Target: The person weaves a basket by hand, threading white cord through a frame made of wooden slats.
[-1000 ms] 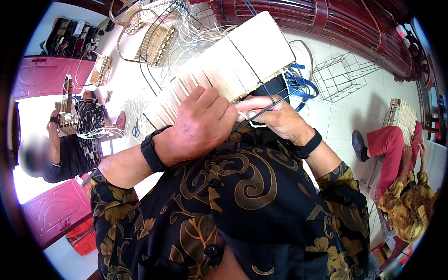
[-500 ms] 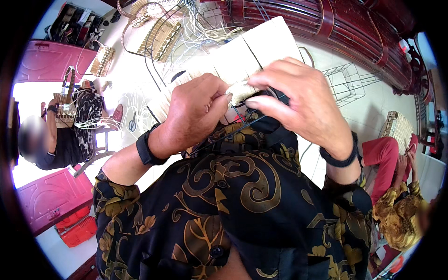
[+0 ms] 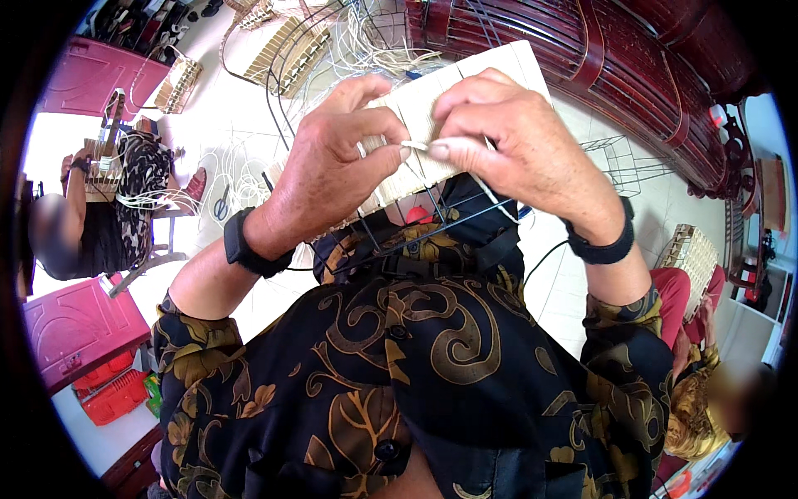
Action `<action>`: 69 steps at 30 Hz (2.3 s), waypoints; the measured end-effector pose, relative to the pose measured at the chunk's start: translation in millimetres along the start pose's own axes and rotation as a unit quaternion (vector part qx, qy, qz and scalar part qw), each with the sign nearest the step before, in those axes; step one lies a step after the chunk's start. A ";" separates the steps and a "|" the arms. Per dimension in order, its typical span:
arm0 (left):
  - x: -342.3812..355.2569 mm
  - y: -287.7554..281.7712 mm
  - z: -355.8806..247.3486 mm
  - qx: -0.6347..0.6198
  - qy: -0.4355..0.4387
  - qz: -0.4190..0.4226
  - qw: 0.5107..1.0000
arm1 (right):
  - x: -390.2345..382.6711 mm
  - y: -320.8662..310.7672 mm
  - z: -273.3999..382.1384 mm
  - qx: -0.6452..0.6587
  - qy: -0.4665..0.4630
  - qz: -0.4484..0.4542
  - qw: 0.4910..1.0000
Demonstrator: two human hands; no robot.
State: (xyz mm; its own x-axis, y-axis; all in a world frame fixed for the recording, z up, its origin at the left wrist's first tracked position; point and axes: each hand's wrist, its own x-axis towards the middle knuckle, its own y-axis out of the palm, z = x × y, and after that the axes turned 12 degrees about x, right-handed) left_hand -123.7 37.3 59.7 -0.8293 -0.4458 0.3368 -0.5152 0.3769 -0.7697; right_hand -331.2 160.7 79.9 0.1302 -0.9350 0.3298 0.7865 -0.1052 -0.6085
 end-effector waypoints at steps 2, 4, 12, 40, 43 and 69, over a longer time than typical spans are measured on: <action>-1.7 -0.2 -0.1 -0.011 -0.003 0.020 1.000 | 3.6 -15.4 6.5 -0.050 0.020 0.001 0.999; -8.8 1.1 -1.7 -0.004 0.016 0.022 1.000 | -3.2 -35.6 1.2 -0.116 0.059 -0.003 0.991; -24.5 -5.2 -10.9 0.037 0.026 0.008 0.999 | -13.3 -105.2 -12.9 -0.273 0.111 -0.040 0.955; -38.9 -8.6 -21.2 0.028 0.017 -0.002 0.999 | 82.1 6.4 10.5 -0.018 0.168 0.270 0.948; -38.6 -8.4 -18.5 0.015 0.025 -0.005 1.000 | 83.4 7.1 11.5 -0.023 0.172 0.277 0.945; -34.5 -7.2 -15.9 0.002 0.016 -0.029 0.999 | 71.5 1.0 7.8 -0.003 0.101 0.256 0.961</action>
State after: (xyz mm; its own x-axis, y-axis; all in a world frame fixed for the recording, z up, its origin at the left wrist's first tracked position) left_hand -94.8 62.9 62.2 -0.8045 -0.4401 0.3988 -0.5620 0.3471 -0.7508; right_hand -316.4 96.5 108.6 0.3788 -0.9114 -0.1607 0.6466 0.3849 -0.6586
